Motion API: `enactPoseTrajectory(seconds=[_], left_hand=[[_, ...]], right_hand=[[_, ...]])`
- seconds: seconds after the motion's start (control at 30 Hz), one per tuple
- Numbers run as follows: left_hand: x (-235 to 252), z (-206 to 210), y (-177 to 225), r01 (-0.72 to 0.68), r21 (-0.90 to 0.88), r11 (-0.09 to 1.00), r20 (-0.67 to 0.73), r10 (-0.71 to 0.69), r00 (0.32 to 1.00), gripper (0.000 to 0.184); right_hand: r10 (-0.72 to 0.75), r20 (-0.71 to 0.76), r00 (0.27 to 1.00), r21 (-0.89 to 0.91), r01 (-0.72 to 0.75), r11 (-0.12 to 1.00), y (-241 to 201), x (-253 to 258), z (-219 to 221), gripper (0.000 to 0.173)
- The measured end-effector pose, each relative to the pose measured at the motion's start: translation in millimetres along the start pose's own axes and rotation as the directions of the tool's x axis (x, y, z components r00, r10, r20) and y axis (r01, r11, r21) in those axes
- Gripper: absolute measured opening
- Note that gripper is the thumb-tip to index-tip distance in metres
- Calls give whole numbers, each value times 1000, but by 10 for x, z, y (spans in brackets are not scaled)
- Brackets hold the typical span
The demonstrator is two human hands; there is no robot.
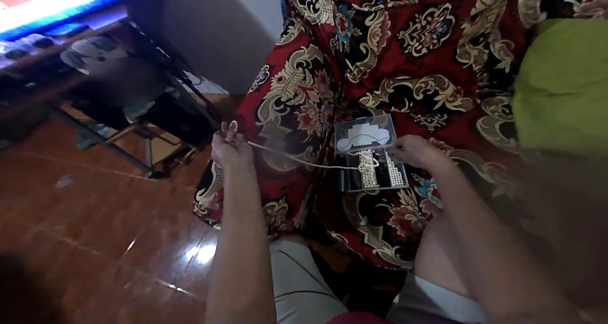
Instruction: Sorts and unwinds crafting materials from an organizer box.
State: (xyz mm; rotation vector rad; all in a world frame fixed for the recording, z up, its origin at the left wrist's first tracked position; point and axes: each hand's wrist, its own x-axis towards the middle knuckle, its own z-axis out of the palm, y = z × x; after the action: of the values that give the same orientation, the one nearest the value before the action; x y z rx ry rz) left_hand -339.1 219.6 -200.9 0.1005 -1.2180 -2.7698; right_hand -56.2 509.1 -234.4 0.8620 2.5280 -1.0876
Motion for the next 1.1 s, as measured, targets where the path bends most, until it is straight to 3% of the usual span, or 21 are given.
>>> enactPoseTrajectory(seconds=[0.3,0.57,0.67,0.77,0.83,0.93,1.0,1.1], left_hand=[[-53,16,16,26,18,999,27,-27,999,30],[-59,7,1,-25,103,994,52,20,998,26],[-192,38,29,-107,335,936,189,45,981,20],[-689,191,39,-174,696,697,346,-113,932,24],[-1095,245,-58,-229,815,532,441,-315,840,35],[-1558,245,-350,-506,774,381,634,-488,600,34],[-1897,325,-379,-618,708,341,681,-563,469,32],[-2205,315,-469,-705,610,361,753,-542,374,34]], right_hand=[[79,-128,989,-286,-113,952,-300,-22,226,24],[-15,-164,986,-156,-11,988,-108,84,177,20],[-63,-228,971,-94,43,995,-123,24,105,21],[-123,-350,928,40,147,988,-95,-43,58,29],[-212,-418,883,191,314,930,-97,-55,98,31],[-363,-399,842,460,526,715,-279,-172,186,35],[-461,-340,820,559,570,602,-398,-291,252,40],[-565,-275,778,483,620,618,-411,-314,348,48]])
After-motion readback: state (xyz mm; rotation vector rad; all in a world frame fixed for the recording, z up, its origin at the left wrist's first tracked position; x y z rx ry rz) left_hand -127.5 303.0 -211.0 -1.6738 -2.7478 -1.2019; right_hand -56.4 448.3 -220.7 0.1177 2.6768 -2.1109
